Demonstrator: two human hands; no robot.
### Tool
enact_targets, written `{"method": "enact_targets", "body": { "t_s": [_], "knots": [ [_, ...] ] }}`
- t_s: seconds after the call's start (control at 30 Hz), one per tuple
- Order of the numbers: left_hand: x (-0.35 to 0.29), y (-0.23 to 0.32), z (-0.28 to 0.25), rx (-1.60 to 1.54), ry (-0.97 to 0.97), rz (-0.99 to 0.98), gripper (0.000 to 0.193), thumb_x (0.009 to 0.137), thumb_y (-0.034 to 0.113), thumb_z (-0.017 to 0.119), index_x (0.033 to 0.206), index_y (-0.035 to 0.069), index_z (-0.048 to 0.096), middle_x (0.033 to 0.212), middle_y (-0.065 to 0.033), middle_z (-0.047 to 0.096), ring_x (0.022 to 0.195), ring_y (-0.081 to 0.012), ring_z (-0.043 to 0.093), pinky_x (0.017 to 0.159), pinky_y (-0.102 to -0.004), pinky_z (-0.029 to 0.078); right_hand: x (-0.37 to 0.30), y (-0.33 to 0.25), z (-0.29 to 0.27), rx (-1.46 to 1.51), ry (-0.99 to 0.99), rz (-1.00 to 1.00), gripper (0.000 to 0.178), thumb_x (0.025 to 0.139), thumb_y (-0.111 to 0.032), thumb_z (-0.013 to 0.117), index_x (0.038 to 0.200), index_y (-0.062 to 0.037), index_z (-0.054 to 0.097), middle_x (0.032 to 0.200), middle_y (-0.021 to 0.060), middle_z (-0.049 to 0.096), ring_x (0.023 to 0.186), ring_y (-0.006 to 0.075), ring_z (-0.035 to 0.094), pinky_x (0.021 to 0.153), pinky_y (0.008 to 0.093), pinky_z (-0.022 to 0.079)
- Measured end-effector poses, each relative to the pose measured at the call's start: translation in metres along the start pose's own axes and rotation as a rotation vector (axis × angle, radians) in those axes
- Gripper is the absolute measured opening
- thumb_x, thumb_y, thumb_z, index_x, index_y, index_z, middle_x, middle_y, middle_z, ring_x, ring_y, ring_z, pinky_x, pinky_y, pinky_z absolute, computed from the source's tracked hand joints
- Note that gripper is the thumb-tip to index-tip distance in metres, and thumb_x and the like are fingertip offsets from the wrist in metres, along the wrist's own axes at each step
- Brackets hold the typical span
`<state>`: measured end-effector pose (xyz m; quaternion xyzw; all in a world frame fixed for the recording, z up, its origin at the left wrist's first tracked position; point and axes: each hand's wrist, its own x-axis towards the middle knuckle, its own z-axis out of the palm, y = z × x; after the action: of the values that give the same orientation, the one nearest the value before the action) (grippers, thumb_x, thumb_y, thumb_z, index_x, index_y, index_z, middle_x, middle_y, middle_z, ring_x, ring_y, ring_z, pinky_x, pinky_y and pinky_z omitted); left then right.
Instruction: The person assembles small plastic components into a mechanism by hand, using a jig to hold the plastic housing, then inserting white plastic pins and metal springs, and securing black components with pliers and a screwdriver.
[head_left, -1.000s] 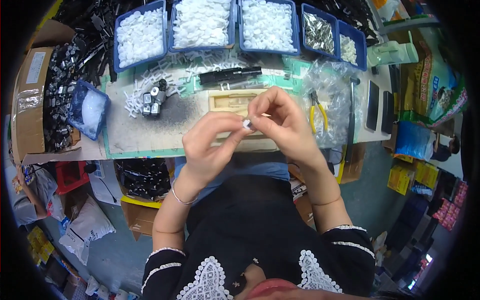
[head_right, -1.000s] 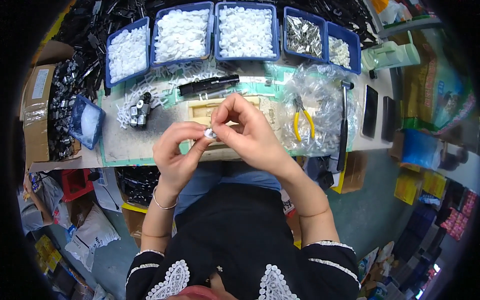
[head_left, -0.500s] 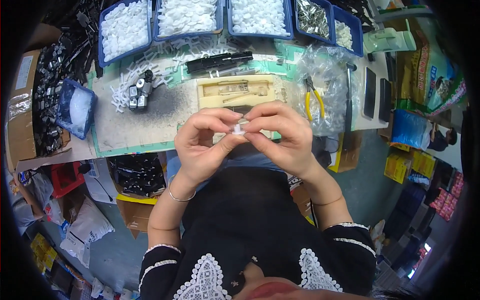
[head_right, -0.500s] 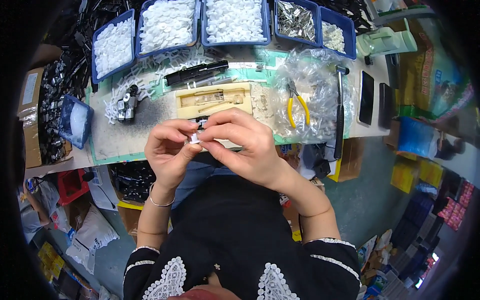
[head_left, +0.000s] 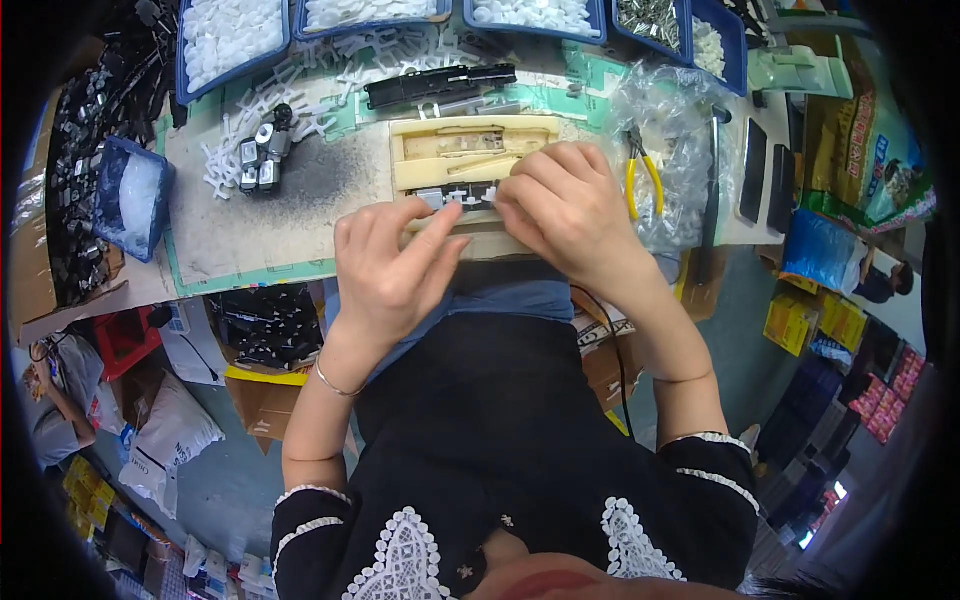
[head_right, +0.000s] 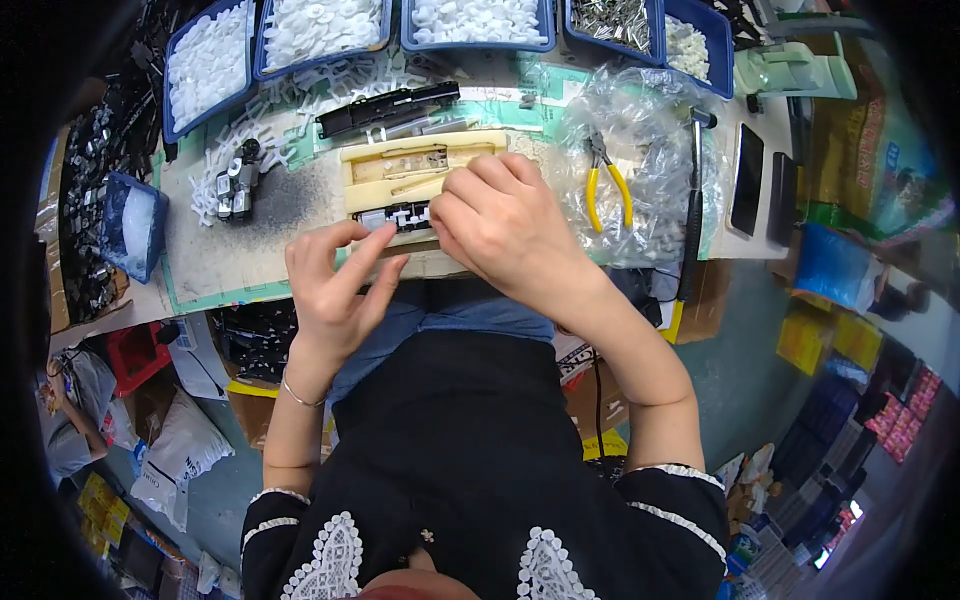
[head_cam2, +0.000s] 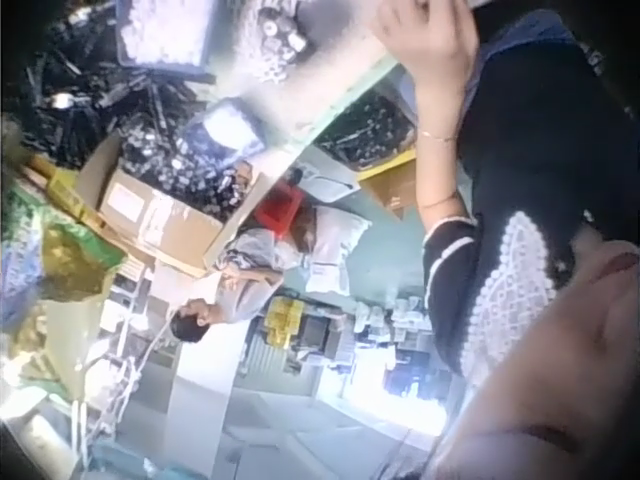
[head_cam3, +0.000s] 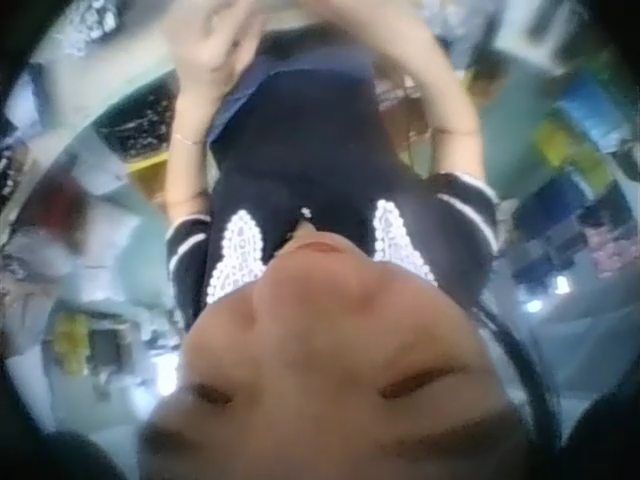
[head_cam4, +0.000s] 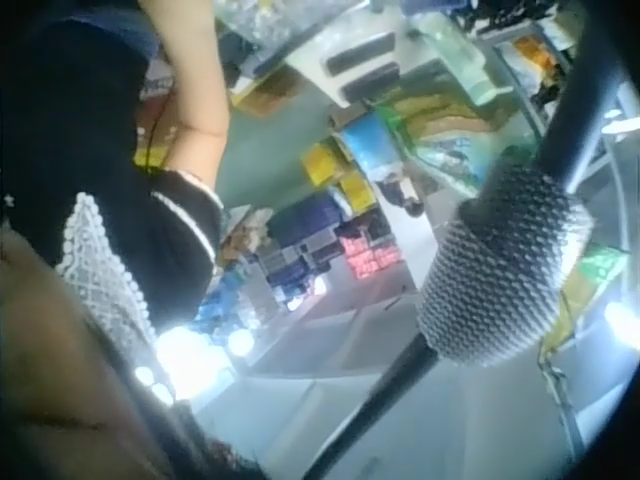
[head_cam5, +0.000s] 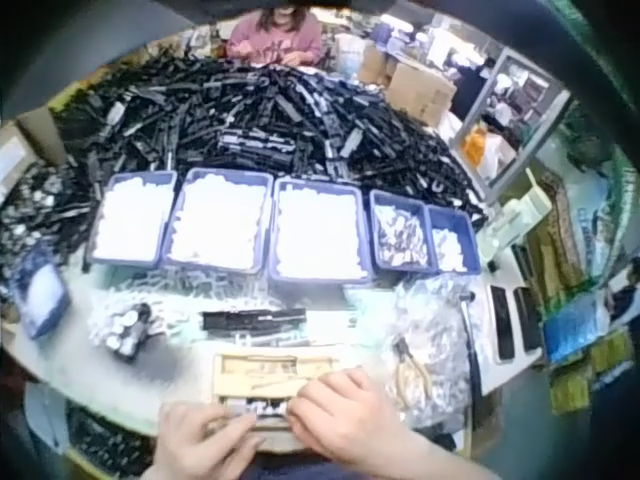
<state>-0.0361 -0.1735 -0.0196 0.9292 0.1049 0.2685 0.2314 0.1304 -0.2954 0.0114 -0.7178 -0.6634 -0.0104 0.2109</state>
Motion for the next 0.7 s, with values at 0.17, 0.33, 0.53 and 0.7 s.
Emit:
{"method": "enact_targets", "body": {
  "t_s": [0.17,0.33,0.53,0.7],
  "knots": [
    [-0.003,-0.001,0.011,0.134,-0.033,0.044,0.034,0.071,0.022,0.073,0.104,0.017,0.068,0.085,0.0005,0.052,0.080,-0.0169,0.049,0.073,-0.0313,0.033,0.013,0.007,0.001,0.011,-0.133,-0.081,0.012,0.068,-0.009,0.066,0.071,-0.0072,0.055,0.075,0.0032,0.052,0.079,0.0205,0.053,0.075,0.0324,0.041],
    [-0.006,-0.004,0.016,0.192,-0.010,0.095,0.030,0.073,0.024,0.069,0.100,0.014,0.068,0.085,0.0022,0.053,0.073,-0.0127,0.050,0.070,-0.0297,0.032,0.017,0.006,-0.008,0.051,-0.278,-0.059,0.012,0.068,-0.008,0.067,0.076,-0.0060,0.059,0.077,0.0035,0.054,0.080,0.0214,0.053,0.077,0.0330,0.040],
    [-0.010,-0.003,0.022,0.202,0.026,0.223,0.032,0.074,0.026,0.068,0.103,0.012,0.067,0.079,0.0043,0.050,0.066,-0.0109,0.047,0.067,-0.0283,0.031,-0.004,0.009,0.000,0.233,-0.070,0.133,0.021,0.070,-0.005,0.066,0.091,-0.0071,0.067,0.083,0.0049,0.057,0.083,0.0219,0.053,0.080,0.0344,0.039],
    [-0.005,0.000,0.028,0.272,-0.013,0.267,0.031,0.076,0.026,0.064,0.103,0.011,0.067,0.073,0.0036,0.043,0.064,-0.0093,0.044,0.065,-0.0268,0.028,0.004,0.010,0.000,0.156,-0.067,0.072,0.022,0.065,-0.009,0.069,0.087,-0.0065,0.067,0.088,0.0057,0.055,0.085,0.0238,0.053,0.080,0.0364,0.040]
  ]
}}
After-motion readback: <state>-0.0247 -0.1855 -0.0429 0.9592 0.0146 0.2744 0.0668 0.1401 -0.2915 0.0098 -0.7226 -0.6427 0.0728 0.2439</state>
